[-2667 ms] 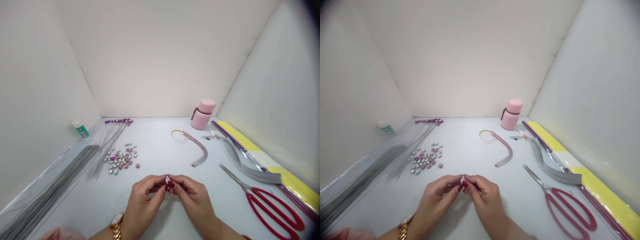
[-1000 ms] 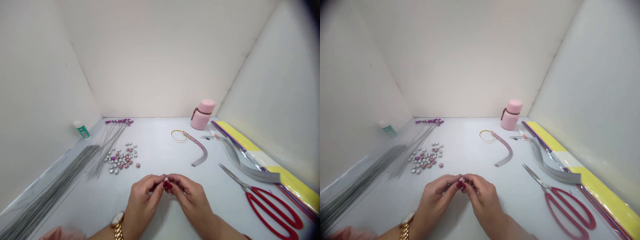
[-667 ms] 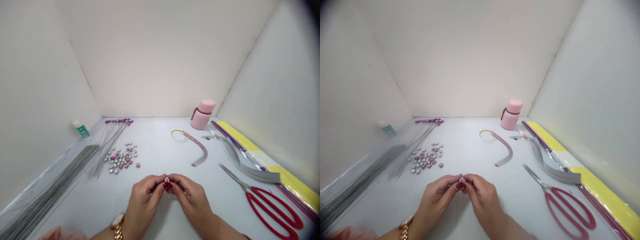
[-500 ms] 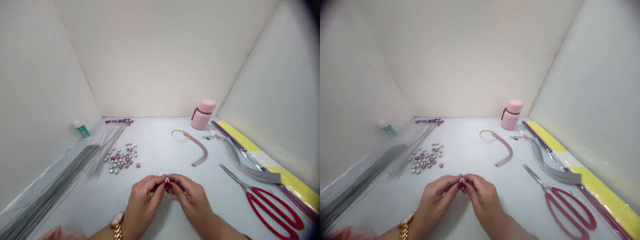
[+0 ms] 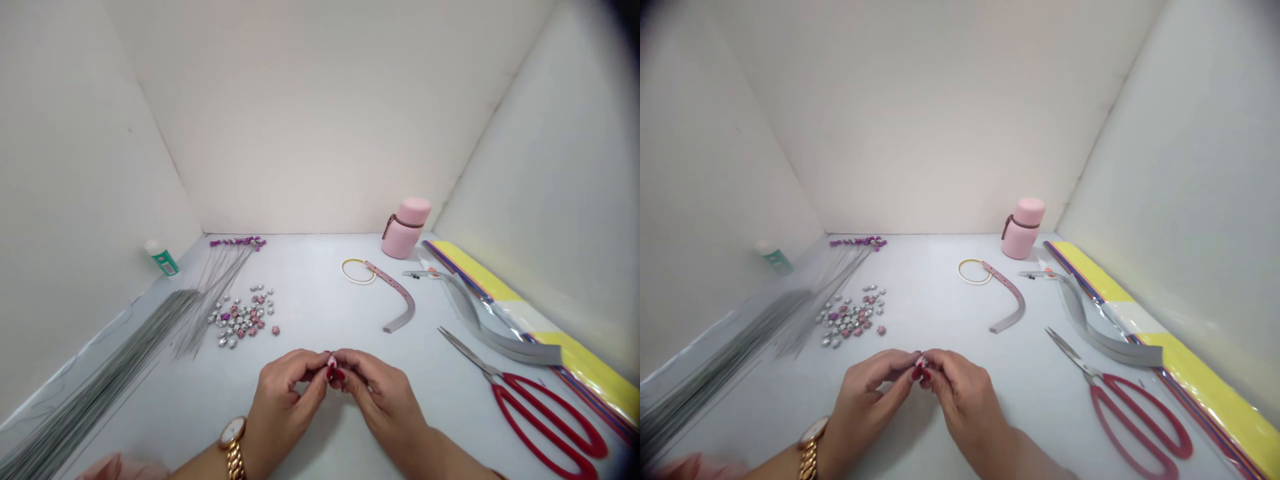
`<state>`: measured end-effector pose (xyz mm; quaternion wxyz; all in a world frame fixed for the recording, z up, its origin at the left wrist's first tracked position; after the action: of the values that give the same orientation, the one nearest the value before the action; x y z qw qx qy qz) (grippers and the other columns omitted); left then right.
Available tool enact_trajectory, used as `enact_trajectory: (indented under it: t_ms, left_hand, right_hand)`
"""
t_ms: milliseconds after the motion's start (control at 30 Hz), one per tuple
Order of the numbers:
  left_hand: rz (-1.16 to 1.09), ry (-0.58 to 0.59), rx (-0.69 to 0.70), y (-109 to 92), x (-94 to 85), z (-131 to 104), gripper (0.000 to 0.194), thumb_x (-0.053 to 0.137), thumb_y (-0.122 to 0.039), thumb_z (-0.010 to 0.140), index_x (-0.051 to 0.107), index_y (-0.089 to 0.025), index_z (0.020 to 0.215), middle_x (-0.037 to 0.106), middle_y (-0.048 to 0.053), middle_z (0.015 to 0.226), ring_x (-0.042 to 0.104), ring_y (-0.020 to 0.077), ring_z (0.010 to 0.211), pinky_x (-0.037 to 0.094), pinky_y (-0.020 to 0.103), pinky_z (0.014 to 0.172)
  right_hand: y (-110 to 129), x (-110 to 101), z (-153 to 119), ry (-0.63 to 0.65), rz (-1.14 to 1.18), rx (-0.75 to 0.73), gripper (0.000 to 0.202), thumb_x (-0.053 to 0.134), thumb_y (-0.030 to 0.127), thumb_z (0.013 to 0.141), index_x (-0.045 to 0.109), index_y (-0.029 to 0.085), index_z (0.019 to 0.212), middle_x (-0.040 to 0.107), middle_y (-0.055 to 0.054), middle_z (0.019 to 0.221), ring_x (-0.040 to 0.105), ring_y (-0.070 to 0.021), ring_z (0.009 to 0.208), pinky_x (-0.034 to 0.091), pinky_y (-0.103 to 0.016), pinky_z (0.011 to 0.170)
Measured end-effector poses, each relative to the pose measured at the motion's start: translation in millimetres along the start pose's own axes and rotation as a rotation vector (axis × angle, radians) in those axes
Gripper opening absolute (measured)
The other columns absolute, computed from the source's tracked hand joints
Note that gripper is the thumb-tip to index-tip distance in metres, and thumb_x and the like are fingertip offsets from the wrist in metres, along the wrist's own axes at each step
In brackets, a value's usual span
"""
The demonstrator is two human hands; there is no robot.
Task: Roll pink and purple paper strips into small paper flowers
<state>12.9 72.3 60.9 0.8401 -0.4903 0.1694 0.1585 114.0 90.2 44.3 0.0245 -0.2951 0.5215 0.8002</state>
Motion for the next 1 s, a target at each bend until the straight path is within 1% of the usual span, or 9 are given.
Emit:
enact_trajectory:
  t_ms: [100, 267, 400, 500, 567, 633, 733, 833, 1000]
  left_hand:
    - [0.061, -0.009, 0.049, -4.8, -1.1, 0.2, 0.015, 0.051, -0.011, 0.078, 0.06, -0.017, 0.088, 0.067, 0.002, 0.072, 0.062, 0.0115, 0.063, 0.049, 0.02, 0.059]
    - [0.248, 0.004, 0.144, -11.7, 2.3, 0.5, 0.009, 0.052, -0.014, 0.077, 0.06, -0.018, 0.079, 0.067, 0.002, 0.067, 0.061, 0.0125, 0.06, 0.047, 0.022, 0.059]
    - [0.307, -0.004, 0.102, -6.7, 4.4, 1.4, 0.01, 0.051, -0.013, 0.075, 0.059, -0.017, 0.071, 0.064, 0.002, 0.062, 0.059, 0.0131, 0.057, 0.046, 0.023, 0.056]
    - [0.24, -0.027, 0.055, -2.3, 2.8, 0.9, 0.01, 0.051, -0.012, 0.075, 0.06, -0.016, 0.071, 0.063, 0.002, 0.063, 0.059, 0.0131, 0.059, 0.046, 0.023, 0.058]
    - [0.128, -0.024, -0.003, 3.7, 2.0, 0.4, 0.011, 0.051, -0.013, 0.076, 0.061, -0.016, 0.079, 0.065, 0.002, 0.068, 0.059, 0.0124, 0.061, 0.047, 0.022, 0.058]
    - [0.0, -0.007, -0.09, 12.5, 2.4, -0.1, 0.014, 0.051, -0.014, 0.078, 0.061, -0.017, 0.086, 0.066, 0.003, 0.073, 0.061, 0.012, 0.065, 0.048, 0.02, 0.058]
    - [-0.139, 0.03, -0.191, 21.1, 5.3, -0.3, 0.017, 0.049, -0.017, 0.081, 0.062, -0.019, 0.093, 0.066, 0.004, 0.081, 0.061, 0.0129, 0.072, 0.05, 0.021, 0.063]
    - [-0.187, 0.051, -0.201, 20.5, 7.1, 1.6, 0.018, 0.049, -0.018, 0.082, 0.063, -0.019, 0.094, 0.066, 0.004, 0.083, 0.061, 0.0135, 0.074, 0.049, 0.023, 0.068]
    - [-0.214, 0.013, -0.196, 21.0, 5.6, 2.9, 0.018, 0.05, -0.018, 0.082, 0.064, -0.019, 0.093, 0.066, 0.003, 0.08, 0.061, 0.0133, 0.071, 0.05, 0.023, 0.065]
  right_hand:
    - [0.4, 0.9, -2.2, 0.004, -0.021, -0.01, 0.017, 0.038, 0.019, 0.086, 0.055, 0.02, 0.092, 0.062, -0.002, 0.074, 0.059, -0.0124, 0.067, 0.047, -0.021, 0.063]
    - [3.7, 4.5, -2.6, -0.01, -0.096, -0.059, 0.017, 0.036, 0.017, 0.087, 0.053, 0.021, 0.09, 0.061, -0.001, 0.072, 0.059, -0.012, 0.064, 0.047, -0.021, 0.06]
    - [10.5, 7.1, -4.8, -0.072, -0.197, -0.148, 0.018, 0.036, 0.013, 0.086, 0.051, 0.019, 0.092, 0.061, -0.004, 0.074, 0.059, -0.0144, 0.066, 0.047, -0.024, 0.061]
    - [13.5, 7.0, -6.7, -0.107, -0.239, -0.175, 0.02, 0.036, 0.013, 0.085, 0.052, 0.017, 0.096, 0.062, -0.007, 0.078, 0.06, -0.0172, 0.07, 0.048, -0.028, 0.064]
    - [9.2, 4.7, -5.6, -0.106, -0.158, -0.119, 0.02, 0.037, 0.015, 0.086, 0.053, 0.018, 0.097, 0.063, -0.006, 0.079, 0.06, -0.0165, 0.07, 0.049, -0.027, 0.064]
    - [1.3, 2.1, -3.7, -0.096, -0.013, -0.028, 0.02, 0.039, 0.018, 0.086, 0.055, 0.019, 0.098, 0.064, -0.004, 0.079, 0.061, -0.0147, 0.069, 0.05, -0.025, 0.064]
    - [-8.7, -0.7, -1.8, -0.098, 0.165, 0.077, 0.021, 0.042, 0.023, 0.086, 0.057, 0.019, 0.1, 0.065, -0.003, 0.076, 0.062, -0.0138, 0.067, 0.052, -0.023, 0.062]
    - [-15.6, -2.3, -1.6, -0.109, 0.227, 0.133, 0.021, 0.047, 0.027, 0.084, 0.06, 0.018, 0.096, 0.065, -0.003, 0.072, 0.062, -0.0144, 0.063, 0.052, -0.024, 0.059]
    - [-22.1, 0.2, -2.8, -0.081, 0.265, 0.202, 0.019, 0.049, 0.027, 0.083, 0.064, 0.019, 0.091, 0.065, -0.001, 0.068, 0.061, -0.0134, 0.061, 0.051, -0.023, 0.057]
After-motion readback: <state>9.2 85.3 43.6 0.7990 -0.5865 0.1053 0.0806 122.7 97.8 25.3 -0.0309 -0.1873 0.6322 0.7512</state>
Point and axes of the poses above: each hand's wrist, its own z-axis towards the middle knuckle, its own x-axis out of the palm, y = z × x, the point moved 10 cm from there along z, towards the middle knuckle
